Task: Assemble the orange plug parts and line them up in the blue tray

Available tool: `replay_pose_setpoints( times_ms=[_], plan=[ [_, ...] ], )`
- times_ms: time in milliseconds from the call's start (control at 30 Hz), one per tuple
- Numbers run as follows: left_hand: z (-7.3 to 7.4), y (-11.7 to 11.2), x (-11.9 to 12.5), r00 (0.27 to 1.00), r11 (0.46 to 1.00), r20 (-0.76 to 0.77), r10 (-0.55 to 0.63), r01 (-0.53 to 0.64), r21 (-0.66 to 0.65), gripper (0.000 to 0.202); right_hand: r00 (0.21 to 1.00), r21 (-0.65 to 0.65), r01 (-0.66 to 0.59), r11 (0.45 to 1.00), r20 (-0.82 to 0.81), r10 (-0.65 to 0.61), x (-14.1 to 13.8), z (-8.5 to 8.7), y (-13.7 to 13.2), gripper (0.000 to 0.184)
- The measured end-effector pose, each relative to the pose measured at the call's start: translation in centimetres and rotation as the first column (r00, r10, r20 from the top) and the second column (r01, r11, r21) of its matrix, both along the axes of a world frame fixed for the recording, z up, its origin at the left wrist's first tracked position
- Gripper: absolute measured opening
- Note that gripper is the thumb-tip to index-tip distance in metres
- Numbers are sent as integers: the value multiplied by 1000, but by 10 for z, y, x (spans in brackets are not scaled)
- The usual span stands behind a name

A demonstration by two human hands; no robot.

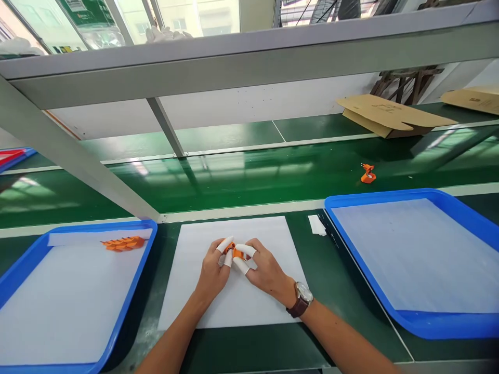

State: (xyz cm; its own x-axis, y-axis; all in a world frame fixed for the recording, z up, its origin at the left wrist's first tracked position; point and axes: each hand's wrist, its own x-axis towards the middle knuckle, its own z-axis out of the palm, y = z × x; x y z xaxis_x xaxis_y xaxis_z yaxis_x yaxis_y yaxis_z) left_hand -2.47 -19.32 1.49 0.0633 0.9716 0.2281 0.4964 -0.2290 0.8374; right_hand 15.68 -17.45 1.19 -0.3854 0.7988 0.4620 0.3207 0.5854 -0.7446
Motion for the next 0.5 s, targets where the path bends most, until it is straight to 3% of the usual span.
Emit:
replay_pose_setpoints(
  times_ms=[100, 200, 367, 500],
  plan=[
    [-6, 4, 0, 994, 1000, 104, 21, -20, -6, 41, 989, -216, 5, 976, -146, -37, 0, -2, 4, 35],
    [-11, 6, 1, 990, 1000, 144, 8, -8, -4, 39, 971, -334, -33, 942, -233, -48, -1, -2, 5, 32],
    [-13, 7, 1, 993, 998, 104, 55, -58, 25, 29, 955, -334, -110, 936, -297, 6, -6, 1, -2, 31],
    [-12, 9, -2, 987, 1000, 160, 29, -27, -15, 26, 945, -337, -59, 940, -322, -56, -8, -6, 0, 30]
  ],
)
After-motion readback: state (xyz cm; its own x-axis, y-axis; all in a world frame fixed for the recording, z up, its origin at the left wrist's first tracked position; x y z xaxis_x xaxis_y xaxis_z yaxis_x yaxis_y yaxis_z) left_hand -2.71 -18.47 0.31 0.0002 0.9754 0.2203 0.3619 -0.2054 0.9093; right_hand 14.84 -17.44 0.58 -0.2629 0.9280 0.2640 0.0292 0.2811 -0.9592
